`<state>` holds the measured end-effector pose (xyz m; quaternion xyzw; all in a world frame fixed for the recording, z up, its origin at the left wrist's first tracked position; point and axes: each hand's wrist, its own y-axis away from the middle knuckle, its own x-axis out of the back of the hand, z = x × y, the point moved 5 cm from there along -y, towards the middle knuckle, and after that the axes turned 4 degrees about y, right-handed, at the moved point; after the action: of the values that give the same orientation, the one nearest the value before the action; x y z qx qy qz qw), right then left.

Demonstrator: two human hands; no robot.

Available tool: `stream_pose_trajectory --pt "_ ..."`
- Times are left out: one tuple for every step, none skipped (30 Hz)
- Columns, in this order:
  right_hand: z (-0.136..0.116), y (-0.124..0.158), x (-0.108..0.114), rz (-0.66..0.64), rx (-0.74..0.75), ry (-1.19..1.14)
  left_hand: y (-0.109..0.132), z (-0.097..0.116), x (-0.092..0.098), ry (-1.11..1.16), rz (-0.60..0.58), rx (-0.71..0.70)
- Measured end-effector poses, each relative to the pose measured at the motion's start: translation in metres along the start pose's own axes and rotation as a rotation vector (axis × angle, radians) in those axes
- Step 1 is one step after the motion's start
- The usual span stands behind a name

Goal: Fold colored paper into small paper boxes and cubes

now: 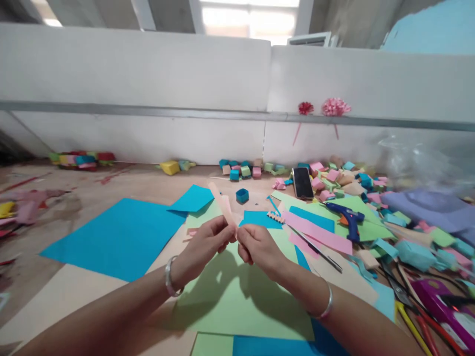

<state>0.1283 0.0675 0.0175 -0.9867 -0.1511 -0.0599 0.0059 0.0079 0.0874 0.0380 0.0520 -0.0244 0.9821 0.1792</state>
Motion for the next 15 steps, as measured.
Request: stream_pose_trajectory --pt "0.003 -0.001 0.001 -0.013 0.006 0.011 -0.002 -0.004 0.003 0.036 0.023 0.017" --pt "0.005 -0.002 0.003 -0.007 0.022 0.037 -0.003 -0.007 0.005 0.073 0.035 0.042" --pt "0.007 -0.002 0.006 0.016 0.057 0.091 -0.004 -0.011 0.006 0.111 0.041 0.068" --pt "0.007 -0.002 0.011 0.060 0.111 0.172 -0.004 -0.013 0.007 0.147 0.041 0.094" --pt "0.005 -0.002 0.015 0.120 0.199 0.286 -0.005 -0.015 0.007 0.180 0.036 0.117" --pt "0.000 0.000 0.019 0.186 0.319 0.419 -0.005 -0.017 0.008 0.209 0.031 0.134" --pt "-0.005 0.002 0.020 0.245 0.456 0.557 -0.005 -0.017 0.008 0.232 0.025 0.145" --pt "-0.010 0.006 0.019 0.293 0.598 0.691 -0.004 -0.018 0.008 0.249 0.019 0.151" --pt "-0.015 0.010 0.017 0.330 0.728 0.804 -0.004 -0.018 0.008 0.259 0.011 0.153" --pt "-0.018 0.013 0.014 0.354 0.830 0.892 -0.003 -0.018 0.008 0.262 0.002 0.154" --pt "-0.020 0.015 0.011 0.366 0.901 0.954 -0.003 -0.017 0.008 0.260 -0.007 0.155" --pt "-0.021 0.017 0.009 0.368 0.940 0.997 -0.002 -0.017 0.008 0.251 -0.014 0.158" --pt "-0.022 0.018 0.008 0.366 0.962 1.022 -0.001 -0.017 0.007 0.241 -0.021 0.161" --pt "-0.022 0.019 0.007 0.357 0.974 1.034 0.000 -0.016 0.007 0.230 -0.025 0.165" --pt "-0.022 0.020 0.007 0.342 0.986 1.038 0.001 -0.016 0.007 0.221 -0.030 0.170"
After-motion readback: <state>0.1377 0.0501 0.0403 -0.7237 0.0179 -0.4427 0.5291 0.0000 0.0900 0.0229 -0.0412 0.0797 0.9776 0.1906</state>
